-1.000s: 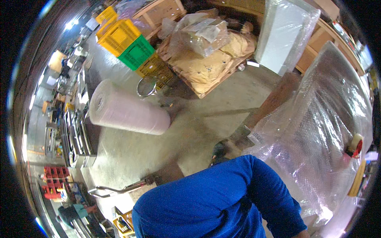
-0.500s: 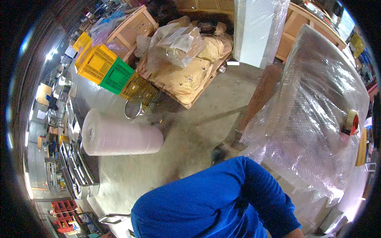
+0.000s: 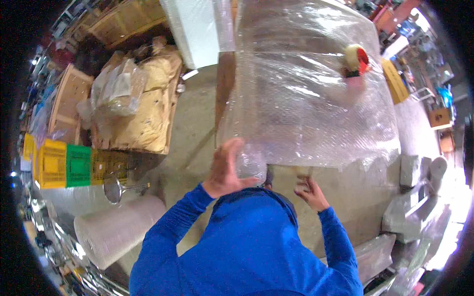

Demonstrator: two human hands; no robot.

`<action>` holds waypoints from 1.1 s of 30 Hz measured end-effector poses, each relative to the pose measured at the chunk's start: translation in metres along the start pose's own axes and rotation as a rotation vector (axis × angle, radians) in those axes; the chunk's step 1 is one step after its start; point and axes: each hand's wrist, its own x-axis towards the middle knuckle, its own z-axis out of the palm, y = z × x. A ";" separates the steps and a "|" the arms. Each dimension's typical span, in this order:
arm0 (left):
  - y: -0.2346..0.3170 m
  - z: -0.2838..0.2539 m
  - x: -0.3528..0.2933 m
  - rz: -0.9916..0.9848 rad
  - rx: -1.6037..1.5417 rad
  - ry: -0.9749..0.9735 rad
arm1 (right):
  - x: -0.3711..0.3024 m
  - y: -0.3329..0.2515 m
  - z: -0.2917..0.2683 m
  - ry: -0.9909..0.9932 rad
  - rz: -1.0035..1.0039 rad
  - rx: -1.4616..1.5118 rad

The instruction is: The person wraps a large piece of furniture with bubble wrap and secures it with packing tape. They use a utility knife to cut the bubble wrap and a tape dispenser to apply tape around the edges.

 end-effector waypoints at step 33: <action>-0.124 -0.015 0.015 0.194 -0.485 -0.527 | 0.068 -0.150 0.108 0.344 -0.102 0.610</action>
